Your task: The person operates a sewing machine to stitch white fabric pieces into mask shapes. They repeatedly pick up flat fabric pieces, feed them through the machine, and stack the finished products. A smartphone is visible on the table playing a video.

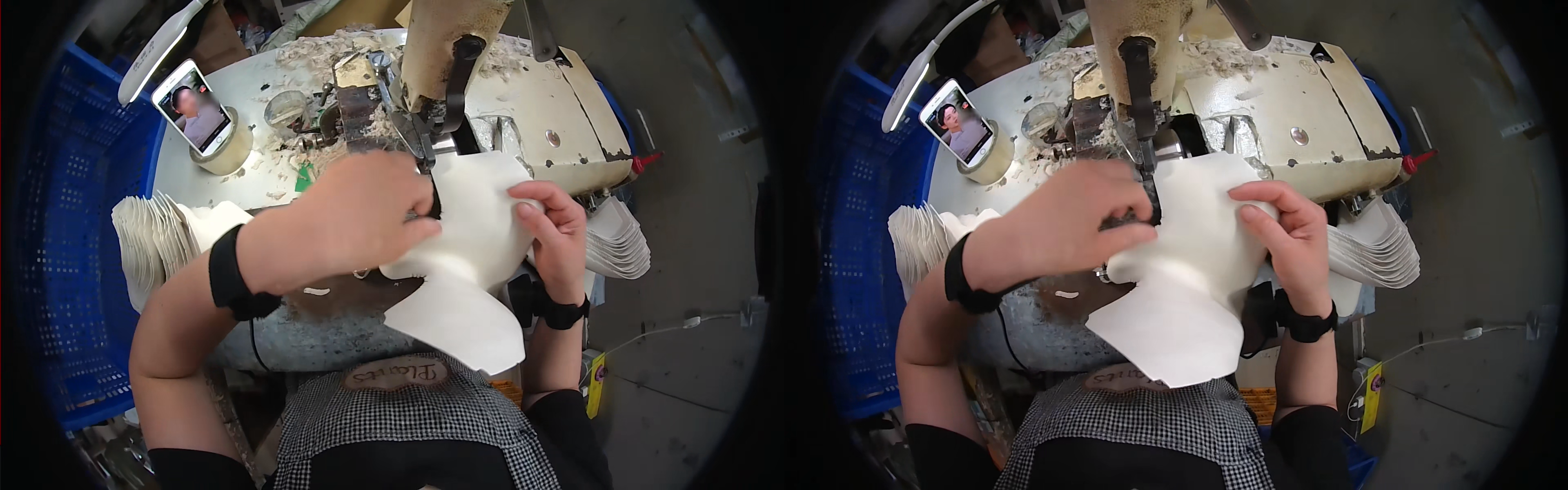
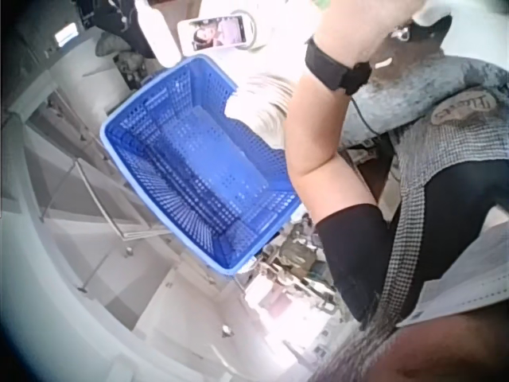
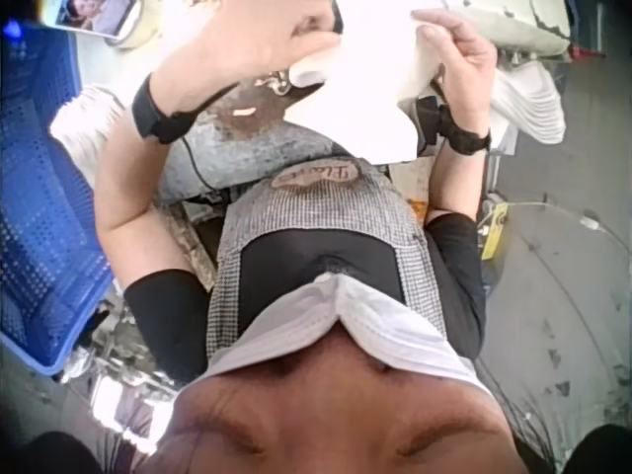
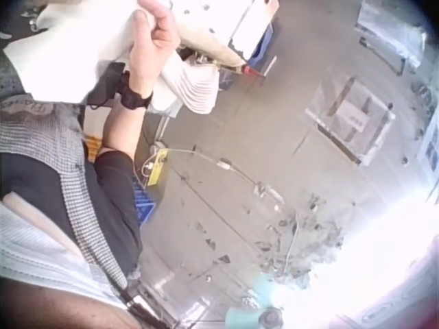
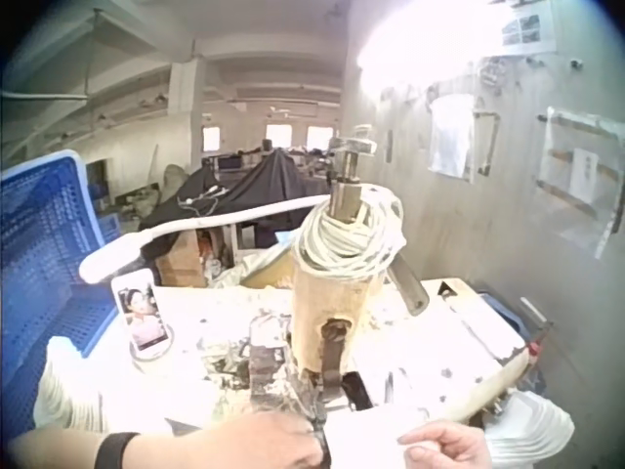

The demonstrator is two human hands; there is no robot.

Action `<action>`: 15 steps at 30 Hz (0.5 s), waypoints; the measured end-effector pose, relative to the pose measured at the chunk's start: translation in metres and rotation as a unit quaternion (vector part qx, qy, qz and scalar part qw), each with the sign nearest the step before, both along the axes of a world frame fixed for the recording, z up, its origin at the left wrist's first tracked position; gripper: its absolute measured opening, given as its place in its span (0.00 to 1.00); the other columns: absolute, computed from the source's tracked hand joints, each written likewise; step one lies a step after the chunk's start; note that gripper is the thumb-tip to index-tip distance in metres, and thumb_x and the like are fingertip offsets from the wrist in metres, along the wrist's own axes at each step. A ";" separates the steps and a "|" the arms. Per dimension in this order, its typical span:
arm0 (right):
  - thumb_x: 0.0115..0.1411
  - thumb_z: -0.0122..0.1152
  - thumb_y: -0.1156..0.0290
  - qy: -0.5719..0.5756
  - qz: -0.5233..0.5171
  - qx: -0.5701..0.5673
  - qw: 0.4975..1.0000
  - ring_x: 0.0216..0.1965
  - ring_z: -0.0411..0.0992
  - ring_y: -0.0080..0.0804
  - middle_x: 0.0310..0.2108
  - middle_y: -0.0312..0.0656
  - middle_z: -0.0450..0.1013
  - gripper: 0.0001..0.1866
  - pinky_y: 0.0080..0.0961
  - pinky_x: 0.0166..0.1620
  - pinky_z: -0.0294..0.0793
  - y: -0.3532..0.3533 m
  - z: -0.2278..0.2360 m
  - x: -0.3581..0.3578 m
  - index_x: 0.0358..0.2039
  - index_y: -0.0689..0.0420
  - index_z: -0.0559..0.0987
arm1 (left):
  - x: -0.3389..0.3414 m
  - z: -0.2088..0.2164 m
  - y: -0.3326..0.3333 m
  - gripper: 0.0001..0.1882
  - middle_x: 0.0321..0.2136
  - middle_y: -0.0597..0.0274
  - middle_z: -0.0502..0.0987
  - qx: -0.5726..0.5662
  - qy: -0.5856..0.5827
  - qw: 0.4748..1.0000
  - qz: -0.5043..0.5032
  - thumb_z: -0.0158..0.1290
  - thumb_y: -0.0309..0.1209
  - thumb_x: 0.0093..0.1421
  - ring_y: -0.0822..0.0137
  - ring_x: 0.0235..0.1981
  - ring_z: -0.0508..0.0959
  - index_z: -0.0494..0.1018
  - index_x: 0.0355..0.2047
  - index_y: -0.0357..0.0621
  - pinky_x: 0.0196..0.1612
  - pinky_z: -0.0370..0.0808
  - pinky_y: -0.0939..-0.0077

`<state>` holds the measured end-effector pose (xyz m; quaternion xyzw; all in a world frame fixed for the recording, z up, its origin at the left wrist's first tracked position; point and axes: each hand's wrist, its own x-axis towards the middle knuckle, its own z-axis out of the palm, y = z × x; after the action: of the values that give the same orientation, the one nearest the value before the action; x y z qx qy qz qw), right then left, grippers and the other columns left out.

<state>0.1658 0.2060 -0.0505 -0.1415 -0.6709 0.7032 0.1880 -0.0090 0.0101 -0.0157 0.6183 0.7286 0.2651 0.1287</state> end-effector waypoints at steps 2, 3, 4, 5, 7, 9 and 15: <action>0.57 0.57 0.81 0.031 -0.035 0.036 0.998 0.35 0.70 0.14 0.35 0.35 0.75 0.09 0.10 0.38 0.67 -0.005 0.005 0.008 0.39 0.64 0.78 | 0.006 -0.003 -0.005 0.10 0.30 0.55 0.70 0.029 0.008 0.999 -0.044 0.56 0.35 0.55 0.55 0.33 0.72 0.73 0.31 0.41 0.39 0.71 0.67; 0.57 0.56 0.82 0.048 -0.055 0.082 0.994 0.34 0.70 0.17 0.34 0.37 0.75 0.07 0.13 0.39 0.67 -0.013 0.013 0.011 0.37 0.64 0.78 | 0.006 -0.006 -0.007 0.10 0.31 0.55 0.70 0.060 0.001 0.996 -0.063 0.56 0.35 0.55 0.55 0.34 0.72 0.73 0.31 0.41 0.40 0.70 0.67; 0.57 0.56 0.82 0.068 -0.061 0.101 0.991 0.35 0.70 0.18 0.34 0.37 0.75 0.07 0.13 0.39 0.67 -0.018 0.011 0.016 0.36 0.65 0.78 | 0.007 -0.007 -0.007 0.09 0.32 0.55 0.70 0.091 -0.005 0.992 -0.085 0.56 0.34 0.56 0.55 0.35 0.71 0.73 0.31 0.41 0.41 0.70 0.67; 0.57 0.56 0.81 0.088 -0.066 0.120 0.987 0.35 0.70 0.19 0.34 0.38 0.76 0.06 0.14 0.39 0.67 -0.022 0.009 0.020 0.36 0.65 0.78 | 0.000 -0.003 -0.007 0.09 0.29 0.56 0.72 0.069 -0.025 0.990 -0.122 0.56 0.32 0.56 0.57 0.32 0.73 0.73 0.31 0.40 0.38 0.71 0.69; 0.58 0.56 0.80 0.093 -0.080 0.124 0.985 0.35 0.71 0.21 0.34 0.39 0.76 0.05 0.16 0.40 0.67 -0.040 0.009 0.028 0.35 0.65 0.78 | -0.013 0.014 -0.013 0.09 0.27 0.56 0.74 -0.051 -0.166 0.977 -0.120 0.56 0.32 0.56 0.59 0.29 0.75 0.73 0.31 0.39 0.35 0.72 0.71; 0.59 0.57 0.79 0.036 -0.028 0.105 0.993 0.35 0.71 0.20 0.35 0.39 0.76 0.09 0.15 0.40 0.68 -0.053 0.009 0.032 0.40 0.64 0.79 | -0.030 0.018 -0.013 0.09 0.23 0.56 0.76 -0.086 -0.177 0.971 -0.134 0.57 0.31 0.55 0.62 0.24 0.76 0.73 0.30 0.37 0.29 0.71 0.74; 0.60 0.57 0.78 -0.073 0.105 -0.015 0.992 0.33 0.65 0.11 0.46 0.36 0.73 0.23 0.10 0.34 0.65 -0.093 -0.008 0.024 0.57 0.60 0.70 | -0.065 0.036 -0.004 0.08 0.24 0.57 0.75 -0.154 -0.027 0.981 -0.117 0.59 0.30 0.50 0.55 0.31 0.74 0.75 0.27 0.39 0.36 0.70 0.66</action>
<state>0.1898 0.1133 -0.0586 -0.1242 -0.6835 0.7167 0.0613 -0.0744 0.0061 0.0200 0.6643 0.6800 0.1490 0.2722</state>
